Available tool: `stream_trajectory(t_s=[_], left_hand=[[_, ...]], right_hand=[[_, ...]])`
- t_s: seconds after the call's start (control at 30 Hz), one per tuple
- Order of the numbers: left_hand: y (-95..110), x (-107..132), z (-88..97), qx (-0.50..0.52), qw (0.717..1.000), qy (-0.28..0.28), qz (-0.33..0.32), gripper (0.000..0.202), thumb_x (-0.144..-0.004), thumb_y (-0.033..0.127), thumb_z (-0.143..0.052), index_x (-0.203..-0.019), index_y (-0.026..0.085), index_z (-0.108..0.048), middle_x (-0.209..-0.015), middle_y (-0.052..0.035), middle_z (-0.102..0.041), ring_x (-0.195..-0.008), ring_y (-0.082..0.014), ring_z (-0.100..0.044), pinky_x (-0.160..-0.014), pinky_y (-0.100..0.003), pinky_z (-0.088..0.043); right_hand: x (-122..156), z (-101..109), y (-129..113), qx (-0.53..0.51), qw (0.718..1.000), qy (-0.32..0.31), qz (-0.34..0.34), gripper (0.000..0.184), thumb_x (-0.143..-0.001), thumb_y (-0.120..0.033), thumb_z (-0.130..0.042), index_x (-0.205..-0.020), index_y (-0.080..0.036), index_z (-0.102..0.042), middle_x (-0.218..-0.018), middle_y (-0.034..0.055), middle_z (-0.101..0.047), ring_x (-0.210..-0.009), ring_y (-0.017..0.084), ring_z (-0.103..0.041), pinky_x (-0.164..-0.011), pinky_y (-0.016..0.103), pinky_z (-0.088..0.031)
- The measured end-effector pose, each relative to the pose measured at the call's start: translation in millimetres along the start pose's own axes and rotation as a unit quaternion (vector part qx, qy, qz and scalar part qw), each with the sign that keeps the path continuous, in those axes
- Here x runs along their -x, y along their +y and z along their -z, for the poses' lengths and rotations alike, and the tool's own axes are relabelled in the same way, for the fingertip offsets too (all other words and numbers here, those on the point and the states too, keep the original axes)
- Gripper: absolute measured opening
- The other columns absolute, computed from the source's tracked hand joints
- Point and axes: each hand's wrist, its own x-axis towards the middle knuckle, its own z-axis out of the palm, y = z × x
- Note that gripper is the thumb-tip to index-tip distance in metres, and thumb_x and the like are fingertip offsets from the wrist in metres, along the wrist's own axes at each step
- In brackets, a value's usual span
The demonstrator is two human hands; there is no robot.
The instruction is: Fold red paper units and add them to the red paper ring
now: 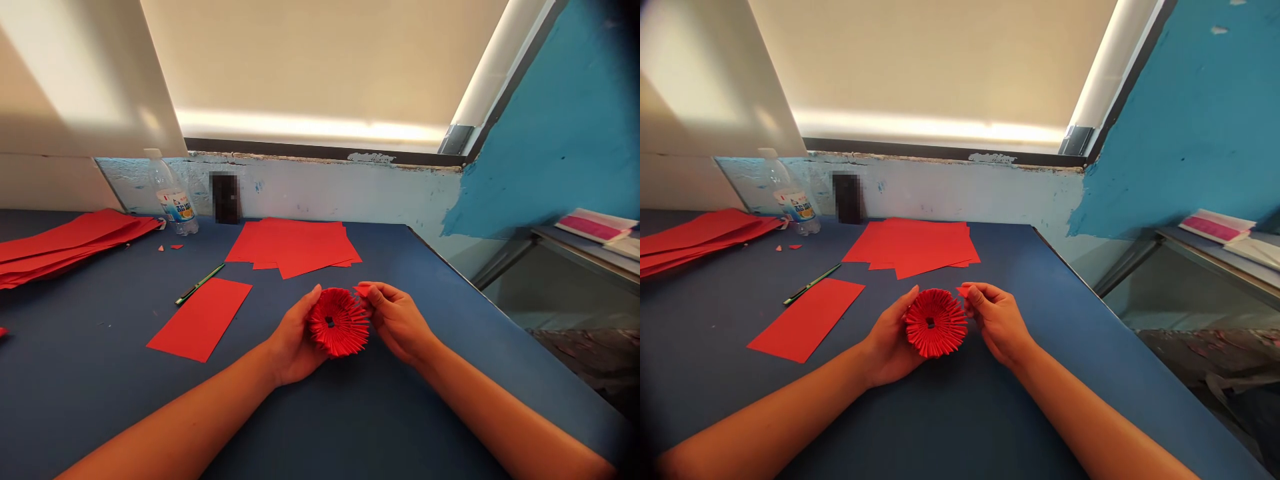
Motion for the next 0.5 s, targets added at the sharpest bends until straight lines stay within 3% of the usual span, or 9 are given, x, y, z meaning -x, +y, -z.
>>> stream_trajectory(t_s=[0.2, 0.4, 0.5], left_hand=[[0.3, -0.3, 0.5, -0.005, 1.0, 0.025, 0.012, 0.045, -0.088, 0.052, -0.046, -0.101, 0.014, -0.065, -0.102, -0.0111, -0.066, -0.092, -0.0241, -0.061, -0.08, -0.035, -0.047], [-0.2, -1.1, -0.2, 0.006, 1.0, 0.011, 0.012, 0.045, -0.088, 0.052, -0.045, -0.098, 0.013, -0.066, -0.096, -0.01, -0.067, -0.085, -0.0214, -0.062, -0.074, -0.032, -0.046], [0.5, -0.7, -1.0, 0.0, 1.0, -0.002, 0.011, 0.05, -0.088, 0.052, -0.044, -0.105, 0.01, -0.065, -0.107, -0.0141, -0.065, -0.096, -0.0243, -0.06, -0.08, -0.034, -0.046]], right_hand=[[0.2, -2.4, 0.7, -0.048, 0.999, -0.005, -0.007, 0.037, -0.068, -0.05, -0.079, -0.075, -0.016, -0.066, -0.066, -0.0001, -0.056, -0.059, 0.011, -0.048, -0.056, 0.023, -0.04], [1.0, -1.2, 1.5, -0.065, 0.998, -0.016, -0.022, 0.033, -0.072, -0.046, -0.076, -0.076, -0.015, -0.065, -0.064, -0.0023, -0.051, -0.055, 0.009, -0.044, -0.05, 0.02, -0.036], [-0.1, 0.0, 0.1, -0.067, 0.997, -0.014, -0.04, 0.03, -0.072, -0.042, -0.078, -0.08, -0.015, -0.064, -0.071, -0.0002, -0.057, -0.059, 0.01, -0.049, -0.052, 0.02, -0.039]])
